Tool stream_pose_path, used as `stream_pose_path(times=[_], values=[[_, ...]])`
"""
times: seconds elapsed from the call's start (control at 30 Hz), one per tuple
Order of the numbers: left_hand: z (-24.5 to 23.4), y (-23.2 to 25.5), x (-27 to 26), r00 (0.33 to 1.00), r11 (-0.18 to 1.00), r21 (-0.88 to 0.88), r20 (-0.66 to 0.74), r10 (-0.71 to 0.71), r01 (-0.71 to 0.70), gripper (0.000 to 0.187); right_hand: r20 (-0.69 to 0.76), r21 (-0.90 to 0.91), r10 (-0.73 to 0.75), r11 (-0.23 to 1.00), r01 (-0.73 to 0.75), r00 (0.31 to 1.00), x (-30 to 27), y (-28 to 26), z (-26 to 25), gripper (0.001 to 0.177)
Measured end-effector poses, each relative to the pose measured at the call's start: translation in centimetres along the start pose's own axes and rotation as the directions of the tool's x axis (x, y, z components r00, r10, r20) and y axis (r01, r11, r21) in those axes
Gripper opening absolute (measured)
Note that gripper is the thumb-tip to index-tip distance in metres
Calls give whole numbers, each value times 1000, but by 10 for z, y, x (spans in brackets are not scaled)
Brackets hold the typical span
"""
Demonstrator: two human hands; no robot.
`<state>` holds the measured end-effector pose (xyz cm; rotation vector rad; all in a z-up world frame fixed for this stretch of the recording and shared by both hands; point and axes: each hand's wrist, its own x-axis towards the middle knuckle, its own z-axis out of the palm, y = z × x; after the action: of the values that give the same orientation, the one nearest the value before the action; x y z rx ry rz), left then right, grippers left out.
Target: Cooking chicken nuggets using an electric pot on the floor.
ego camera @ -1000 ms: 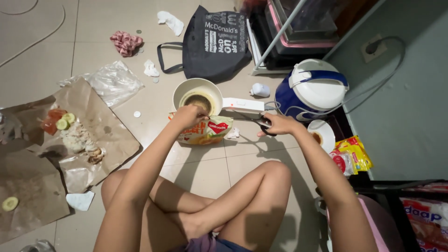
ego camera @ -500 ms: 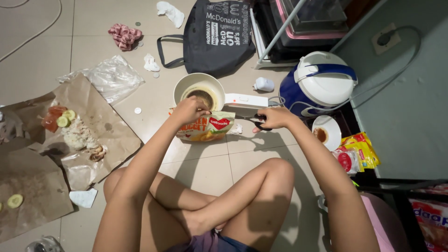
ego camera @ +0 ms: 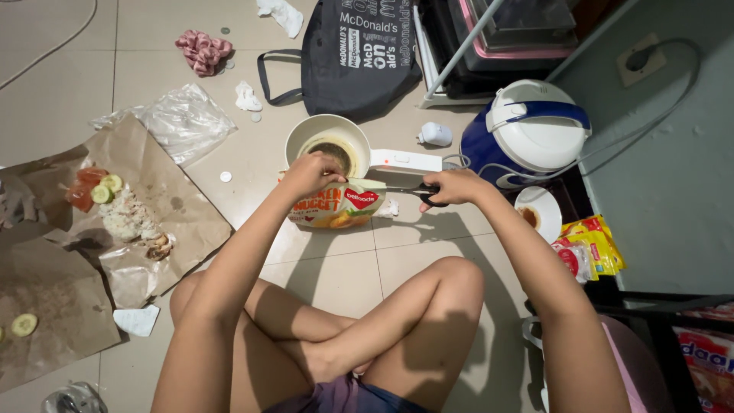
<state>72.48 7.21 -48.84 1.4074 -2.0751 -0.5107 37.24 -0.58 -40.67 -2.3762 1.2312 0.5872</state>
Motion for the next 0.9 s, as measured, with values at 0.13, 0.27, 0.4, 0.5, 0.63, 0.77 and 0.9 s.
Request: stream_pose_path(times=[0.13,0.27,0.4,0.5,0.63,0.77,0.9], values=[[1,-1,0,1000,1000,-26,4,-15,15,19,-18,-76,-1,997,0,1000,-3,-2,2,71],[5,-4,-1,999,996,-84,-13,40,-41,19,-4,-107,-13,994,12,1000,-2,-2,5,79],[5,-3,-2,998,995,-87,-35,49,-51,18,-15,-115,-60,992,58,998,0,-12,3,80],[6,-4,-1,998,993,-103,-44,49,-54,19,7,-98,-45,994,45,999,0,-22,-3,79],[4,-3,-1,999,995,-96,-31,33,-36,18,14,-100,-45,994,46,999,5,-27,-5,76],[3,-5,-2,996,990,-119,-62,68,-75,17,-56,-99,-59,994,53,997,6,-22,0,67],[5,-8,-2,997,990,-125,-56,51,-58,16,-127,-68,-131,990,123,983,19,9,16,48]])
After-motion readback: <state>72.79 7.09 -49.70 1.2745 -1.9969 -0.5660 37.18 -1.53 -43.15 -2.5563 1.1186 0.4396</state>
